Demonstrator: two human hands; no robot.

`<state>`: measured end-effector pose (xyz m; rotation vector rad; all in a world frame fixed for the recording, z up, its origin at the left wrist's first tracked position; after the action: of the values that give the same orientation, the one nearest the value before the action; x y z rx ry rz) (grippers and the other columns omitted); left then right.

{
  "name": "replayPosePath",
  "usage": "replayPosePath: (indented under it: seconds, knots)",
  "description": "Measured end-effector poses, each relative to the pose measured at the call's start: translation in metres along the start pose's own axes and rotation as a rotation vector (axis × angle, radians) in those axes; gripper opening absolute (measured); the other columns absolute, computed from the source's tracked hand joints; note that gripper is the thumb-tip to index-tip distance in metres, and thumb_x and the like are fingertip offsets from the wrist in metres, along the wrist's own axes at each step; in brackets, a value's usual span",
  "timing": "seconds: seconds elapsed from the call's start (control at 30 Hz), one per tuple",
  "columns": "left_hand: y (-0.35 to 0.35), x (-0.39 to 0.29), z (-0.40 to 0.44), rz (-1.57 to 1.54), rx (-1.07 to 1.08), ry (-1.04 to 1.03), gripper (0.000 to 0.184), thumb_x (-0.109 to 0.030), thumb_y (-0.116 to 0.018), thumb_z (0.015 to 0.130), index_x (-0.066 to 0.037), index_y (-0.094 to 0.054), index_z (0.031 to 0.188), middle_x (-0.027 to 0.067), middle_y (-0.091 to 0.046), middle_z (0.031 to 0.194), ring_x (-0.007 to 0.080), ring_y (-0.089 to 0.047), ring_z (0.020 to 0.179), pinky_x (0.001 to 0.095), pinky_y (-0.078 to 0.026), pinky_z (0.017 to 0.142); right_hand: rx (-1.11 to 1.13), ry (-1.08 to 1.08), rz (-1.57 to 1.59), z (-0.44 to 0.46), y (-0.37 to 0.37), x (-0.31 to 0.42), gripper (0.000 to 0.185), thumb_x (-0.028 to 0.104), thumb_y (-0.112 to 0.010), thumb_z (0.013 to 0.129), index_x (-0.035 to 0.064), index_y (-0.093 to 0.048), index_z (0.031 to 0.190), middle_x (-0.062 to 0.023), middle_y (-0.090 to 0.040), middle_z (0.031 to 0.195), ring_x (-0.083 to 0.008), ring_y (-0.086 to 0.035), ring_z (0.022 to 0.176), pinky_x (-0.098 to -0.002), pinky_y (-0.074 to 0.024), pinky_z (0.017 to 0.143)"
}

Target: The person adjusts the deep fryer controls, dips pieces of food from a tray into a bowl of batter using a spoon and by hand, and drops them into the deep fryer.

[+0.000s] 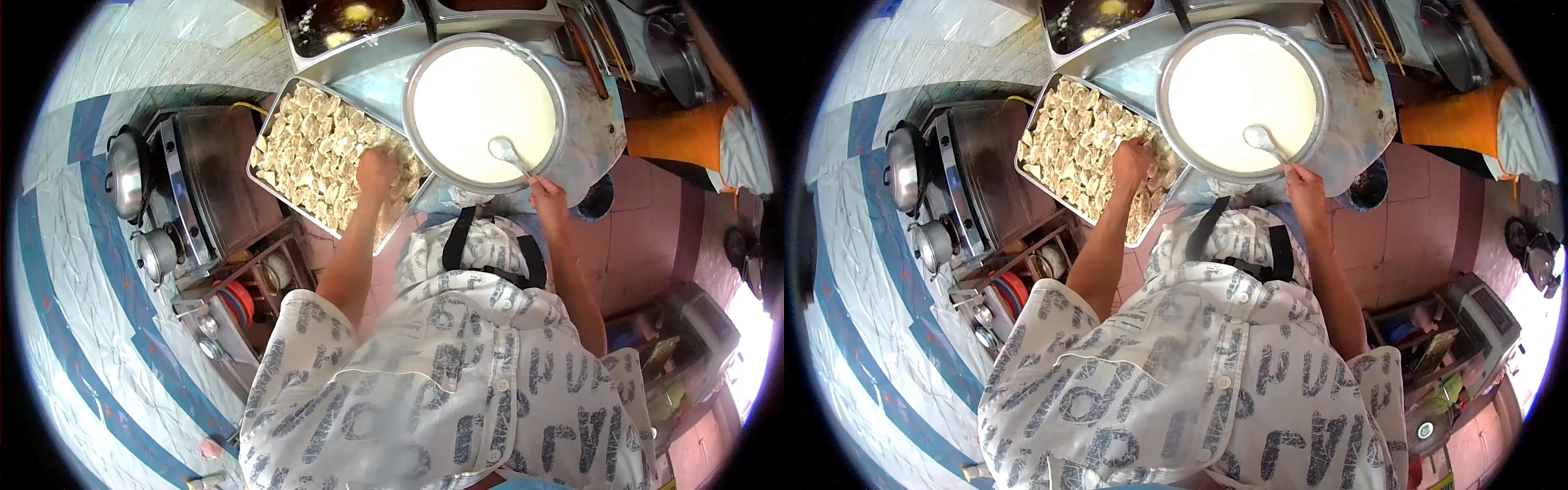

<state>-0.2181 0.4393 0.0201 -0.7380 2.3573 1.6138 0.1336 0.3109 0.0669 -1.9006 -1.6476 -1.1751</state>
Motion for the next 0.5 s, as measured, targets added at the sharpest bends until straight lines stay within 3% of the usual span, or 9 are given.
replayPosePath:
  seconds: [0.23,0.33,0.5]
  knots:
    - [-0.015,0.003,0.016,-0.109,0.007,0.116,0.045,-0.033,-0.072,0.078,-0.006,-0.068,0.114,0.0206,-0.071,0.101,0.0363,-0.068,0.095,0.0439,-0.053,0.082,-0.029,0.001,-0.038,-0.006,0.005,0.002,0.028,0.025,-0.059,0.097,0.0029,-0.074,0.106,0.0039,-0.051,0.063,-0.0066,-0.045,0.057,-0.0231,-0.0386,0.053]
    - [-0.02,0.005,0.016,-0.204,-0.044,-0.016,0.045,-0.031,-0.073,0.077,-0.005,-0.066,0.113,0.0191,-0.071,0.098,0.036,-0.068,0.092,0.0436,-0.053,0.079,-0.032,0.01,-0.04,-0.008,0.004,0.004,0.028,0.024,-0.058,0.097,0.0027,-0.074,0.105,0.0035,-0.051,0.062,-0.0066,-0.045,0.057,-0.0233,-0.0381,0.053]
    - [-0.018,-0.003,0.012,-0.198,-0.066,-0.056,0.041,-0.028,-0.075,0.076,-0.004,-0.062,0.107,0.0171,-0.071,0.093,0.0347,-0.068,0.087,0.043,-0.052,0.076,-0.03,0.018,-0.04,-0.012,0.004,0.013,0.027,0.023,-0.057,0.097,0.0024,-0.074,0.105,0.0028,-0.05,0.061,-0.0065,-0.044,0.055,-0.0242,-0.0365,0.051]
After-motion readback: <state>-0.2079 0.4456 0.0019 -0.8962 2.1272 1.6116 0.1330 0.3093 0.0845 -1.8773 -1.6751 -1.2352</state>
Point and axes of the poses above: each hand's wrist, its own z-axis towards the middle knuckle, its own y-axis out of the back of the hand, x = y × z, the point moved 1 cm from there along z, towards the middle knuckle
